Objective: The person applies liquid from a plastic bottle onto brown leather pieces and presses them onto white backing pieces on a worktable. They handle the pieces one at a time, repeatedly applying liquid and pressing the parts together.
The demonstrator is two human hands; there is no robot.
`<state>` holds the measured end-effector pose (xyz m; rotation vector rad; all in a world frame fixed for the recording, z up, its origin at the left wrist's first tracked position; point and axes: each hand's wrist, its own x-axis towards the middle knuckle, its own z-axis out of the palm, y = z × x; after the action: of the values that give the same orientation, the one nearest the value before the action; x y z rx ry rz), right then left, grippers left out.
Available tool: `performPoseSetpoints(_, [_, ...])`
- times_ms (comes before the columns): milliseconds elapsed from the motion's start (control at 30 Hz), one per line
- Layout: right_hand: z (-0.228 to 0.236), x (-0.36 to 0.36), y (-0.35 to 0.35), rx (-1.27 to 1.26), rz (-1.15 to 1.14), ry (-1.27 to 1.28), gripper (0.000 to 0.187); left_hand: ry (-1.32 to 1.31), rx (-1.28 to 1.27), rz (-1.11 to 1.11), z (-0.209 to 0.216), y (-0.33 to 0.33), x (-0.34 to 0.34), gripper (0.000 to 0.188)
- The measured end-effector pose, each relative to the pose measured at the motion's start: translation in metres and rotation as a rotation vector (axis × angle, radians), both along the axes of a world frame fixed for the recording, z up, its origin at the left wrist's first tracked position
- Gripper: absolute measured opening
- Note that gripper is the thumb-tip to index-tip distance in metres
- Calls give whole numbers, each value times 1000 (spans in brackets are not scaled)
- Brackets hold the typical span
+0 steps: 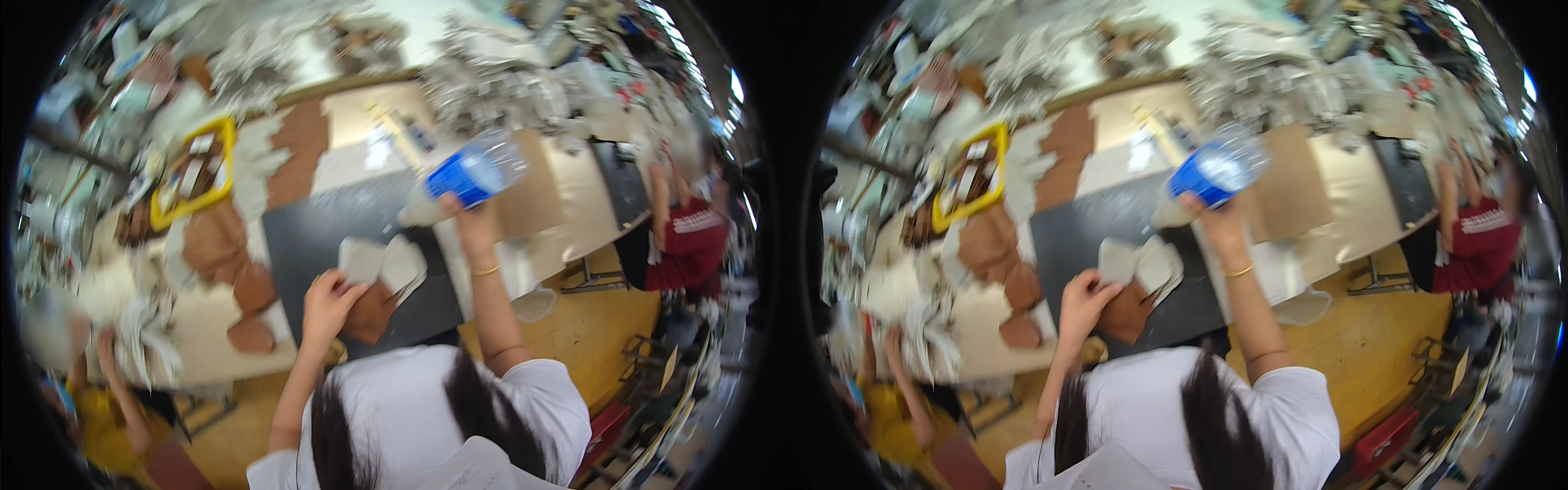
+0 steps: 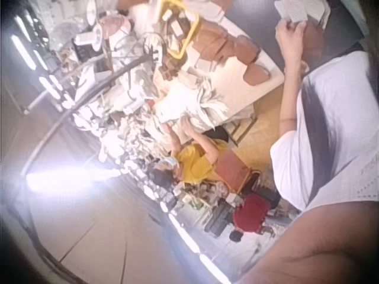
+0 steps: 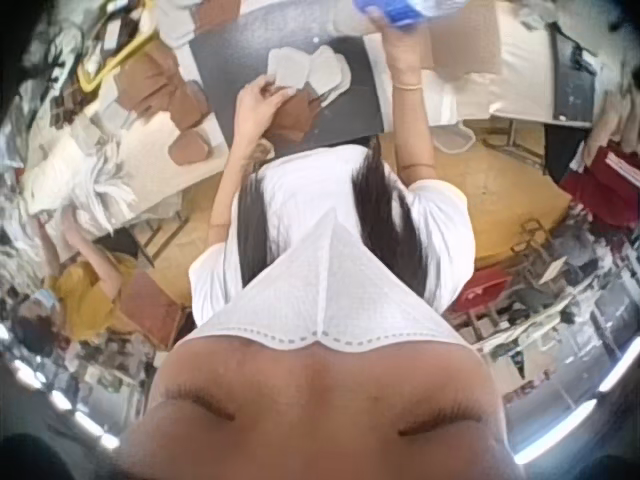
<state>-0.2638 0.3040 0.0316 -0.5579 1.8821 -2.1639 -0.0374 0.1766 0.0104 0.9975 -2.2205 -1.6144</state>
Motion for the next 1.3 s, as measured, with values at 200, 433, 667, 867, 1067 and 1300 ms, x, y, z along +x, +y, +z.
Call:
performPoseSetpoints(200, [11, -3, -9, -167, 144, -73, 60, -208, -446, 39, -5, -1, -8, 46])
performPoseSetpoints(433, [2, -4, -5, -185, 191, -112, 65, -172, -496, -7, -15, 0, -12, 37])
performPoseSetpoints(667, [13, -5, 0, -193, 150, -76, 61, 82, 344, 10, -8, -11, -4, 32])
performPoseSetpoints(867, [7, -11, 4, -75, 22, -4, 63, 204, 621, -69, 19, -61, 20, 32])
performPoseSetpoints(1067, [8, -6, -6, -135, 5, 64, 59, -86, -390, -147, 3, -94, -19, 56])
performPoseSetpoints(1300, [6, 6, -35, -109, 245, 80, 49, 34, -751, 51, -27, -55, -3, 58])
